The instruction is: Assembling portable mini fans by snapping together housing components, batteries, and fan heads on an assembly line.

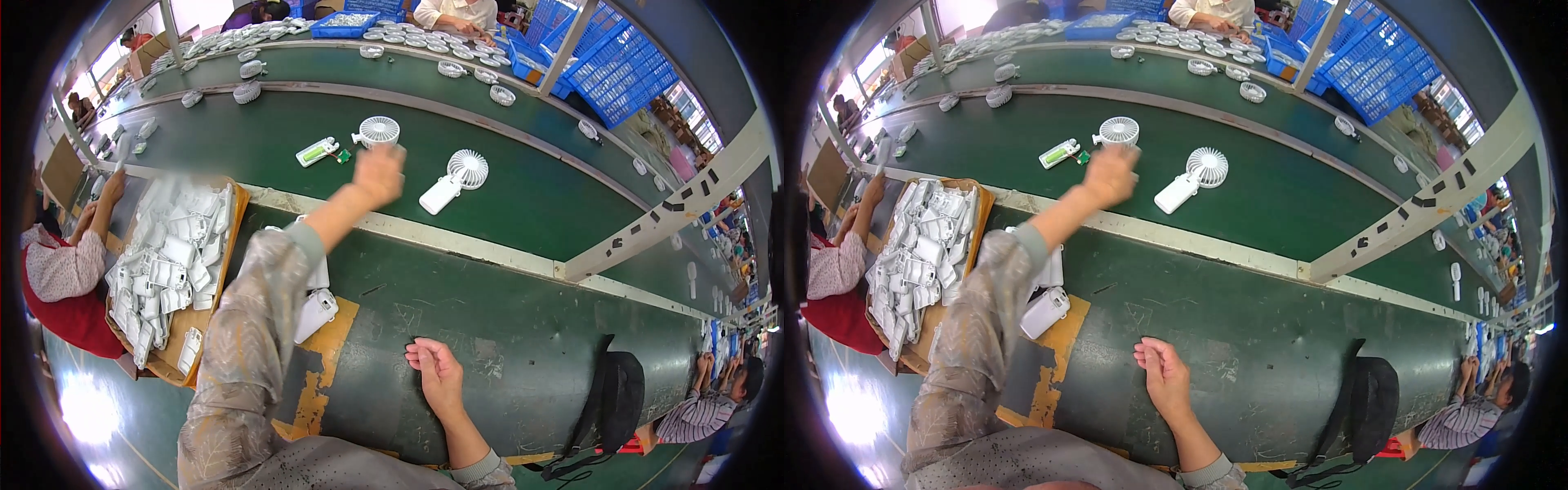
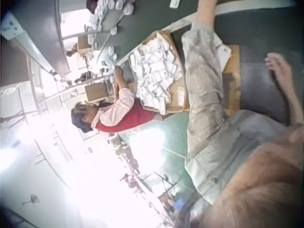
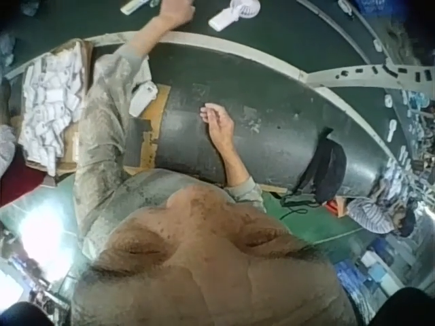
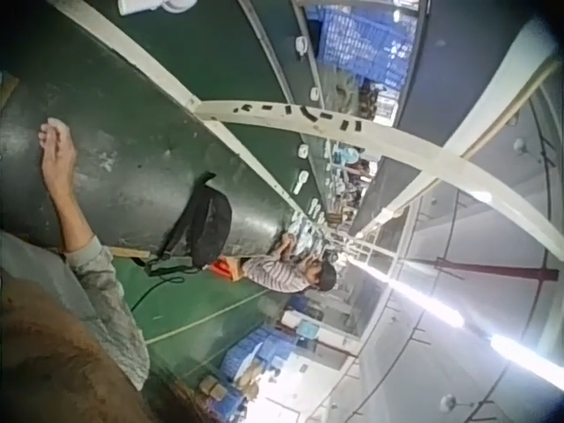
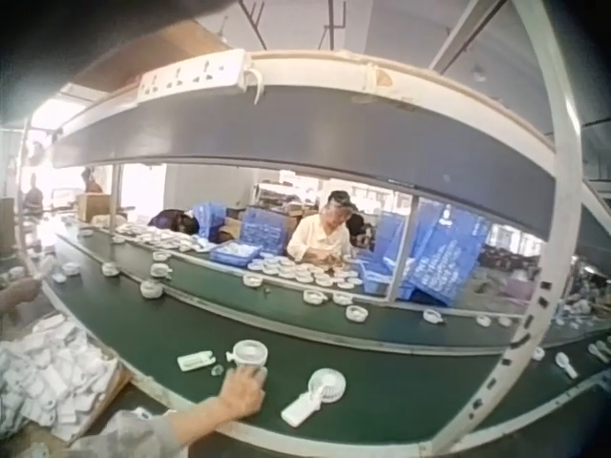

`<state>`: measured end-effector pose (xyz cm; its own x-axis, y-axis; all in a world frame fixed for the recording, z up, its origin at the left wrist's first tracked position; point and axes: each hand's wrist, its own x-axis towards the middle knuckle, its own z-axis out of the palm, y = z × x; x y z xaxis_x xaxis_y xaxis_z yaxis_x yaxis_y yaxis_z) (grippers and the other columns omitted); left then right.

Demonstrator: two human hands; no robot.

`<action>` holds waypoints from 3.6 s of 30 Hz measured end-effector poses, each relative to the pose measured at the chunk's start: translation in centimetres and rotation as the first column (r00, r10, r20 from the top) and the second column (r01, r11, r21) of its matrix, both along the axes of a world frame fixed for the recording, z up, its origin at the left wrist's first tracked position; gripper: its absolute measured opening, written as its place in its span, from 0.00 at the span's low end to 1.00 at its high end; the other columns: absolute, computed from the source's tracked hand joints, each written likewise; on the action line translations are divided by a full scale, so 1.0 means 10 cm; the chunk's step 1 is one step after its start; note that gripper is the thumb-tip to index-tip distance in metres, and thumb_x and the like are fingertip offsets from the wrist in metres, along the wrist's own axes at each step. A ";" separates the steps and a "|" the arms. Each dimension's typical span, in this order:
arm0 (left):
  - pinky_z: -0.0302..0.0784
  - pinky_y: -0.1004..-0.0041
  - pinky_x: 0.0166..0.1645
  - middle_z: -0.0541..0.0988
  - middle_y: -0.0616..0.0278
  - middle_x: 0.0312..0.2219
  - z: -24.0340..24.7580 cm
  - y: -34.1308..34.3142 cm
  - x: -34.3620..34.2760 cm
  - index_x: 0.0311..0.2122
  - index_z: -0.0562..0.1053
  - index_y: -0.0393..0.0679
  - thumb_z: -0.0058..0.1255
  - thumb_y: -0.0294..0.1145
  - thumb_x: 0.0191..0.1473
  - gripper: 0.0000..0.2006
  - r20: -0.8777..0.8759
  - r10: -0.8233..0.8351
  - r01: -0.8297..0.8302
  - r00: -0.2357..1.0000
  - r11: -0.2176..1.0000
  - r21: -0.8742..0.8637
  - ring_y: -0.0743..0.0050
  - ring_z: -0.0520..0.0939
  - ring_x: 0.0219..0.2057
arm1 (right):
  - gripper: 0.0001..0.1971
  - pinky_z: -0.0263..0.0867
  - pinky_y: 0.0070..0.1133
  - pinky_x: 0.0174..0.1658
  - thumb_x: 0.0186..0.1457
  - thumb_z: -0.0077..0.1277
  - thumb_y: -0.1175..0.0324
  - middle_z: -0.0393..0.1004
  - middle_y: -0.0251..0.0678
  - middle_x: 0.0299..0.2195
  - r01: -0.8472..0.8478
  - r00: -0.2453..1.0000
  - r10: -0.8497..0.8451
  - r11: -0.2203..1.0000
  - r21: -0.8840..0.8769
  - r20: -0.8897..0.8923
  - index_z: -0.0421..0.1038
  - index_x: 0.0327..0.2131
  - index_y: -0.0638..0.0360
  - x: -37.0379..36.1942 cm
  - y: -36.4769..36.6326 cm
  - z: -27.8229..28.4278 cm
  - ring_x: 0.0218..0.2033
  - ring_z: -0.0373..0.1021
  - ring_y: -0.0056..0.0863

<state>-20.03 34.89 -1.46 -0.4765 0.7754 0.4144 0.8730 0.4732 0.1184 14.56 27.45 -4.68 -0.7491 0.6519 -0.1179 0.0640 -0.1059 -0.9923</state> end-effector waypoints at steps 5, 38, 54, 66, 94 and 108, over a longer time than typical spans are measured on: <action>0.62 0.50 0.51 0.65 0.52 0.48 -0.14 -0.70 -0.89 0.53 0.61 0.46 0.53 0.34 0.41 0.30 0.080 0.480 -0.462 0.874 0.870 -0.175 0.53 0.64 0.52 | 0.09 0.70 0.19 0.39 0.59 0.40 0.74 0.74 0.40 0.35 -0.009 1.000 0.008 0.999 0.037 0.012 0.66 0.41 0.65 -0.05 -0.02 0.04 0.35 0.72 0.23; 0.68 0.61 0.48 0.70 0.44 0.42 0.38 -1.67 2.05 0.50 0.63 0.34 0.58 0.38 0.42 0.31 0.346 -0.320 0.293 0.882 0.947 0.130 0.46 0.72 0.43 | 0.14 0.71 0.20 0.34 0.56 0.47 0.68 0.73 0.39 0.35 -0.103 0.985 0.169 0.734 -0.671 0.035 0.63 0.43 0.64 0.38 -0.43 0.29 0.31 0.73 0.25; 0.70 0.77 0.44 0.73 0.60 0.36 0.46 -1.90 1.82 0.46 0.63 0.35 0.66 0.31 0.33 0.33 0.906 -0.303 -0.090 0.294 0.935 0.342 0.77 0.74 0.37 | 0.15 0.69 0.18 0.29 0.56 0.45 0.67 0.72 0.36 0.32 -0.228 0.897 0.350 0.890 -0.395 0.271 0.61 0.46 0.62 0.66 -0.20 0.37 0.26 0.70 0.19; 0.65 0.74 0.53 0.71 0.61 0.44 0.77 -2.17 2.31 0.56 0.57 0.38 0.66 0.32 0.38 0.40 0.820 -0.531 -0.051 -0.214 0.844 0.534 0.76 0.72 0.46 | 0.18 0.66 0.14 0.20 0.59 0.44 0.56 0.70 0.33 0.24 -0.142 0.959 0.265 0.747 -0.649 0.095 0.65 0.45 0.60 0.59 -0.27 0.41 0.20 0.67 0.16; 0.69 0.66 0.47 0.72 0.51 0.41 0.53 -2.12 2.41 0.43 0.71 0.39 0.62 0.28 0.35 0.24 0.363 -0.454 0.351 0.814 0.881 0.316 0.55 0.73 0.43 | 0.09 0.68 0.17 0.29 0.57 0.41 0.71 0.73 0.35 0.25 -0.035 0.994 0.071 0.919 -0.393 0.079 0.67 0.38 0.65 0.49 -0.50 0.32 0.25 0.71 0.19; 0.74 0.65 0.30 0.76 0.55 0.28 0.21 -2.16 2.59 0.33 0.72 0.37 0.53 0.24 0.45 0.08 0.586 -0.454 0.347 0.671 0.891 0.293 0.55 0.78 0.27 | 0.13 0.70 0.17 0.30 0.62 0.35 0.66 0.72 0.36 0.30 0.016 0.997 0.026 0.828 -0.561 0.067 0.64 0.40 0.66 0.44 -0.51 0.23 0.28 0.72 0.22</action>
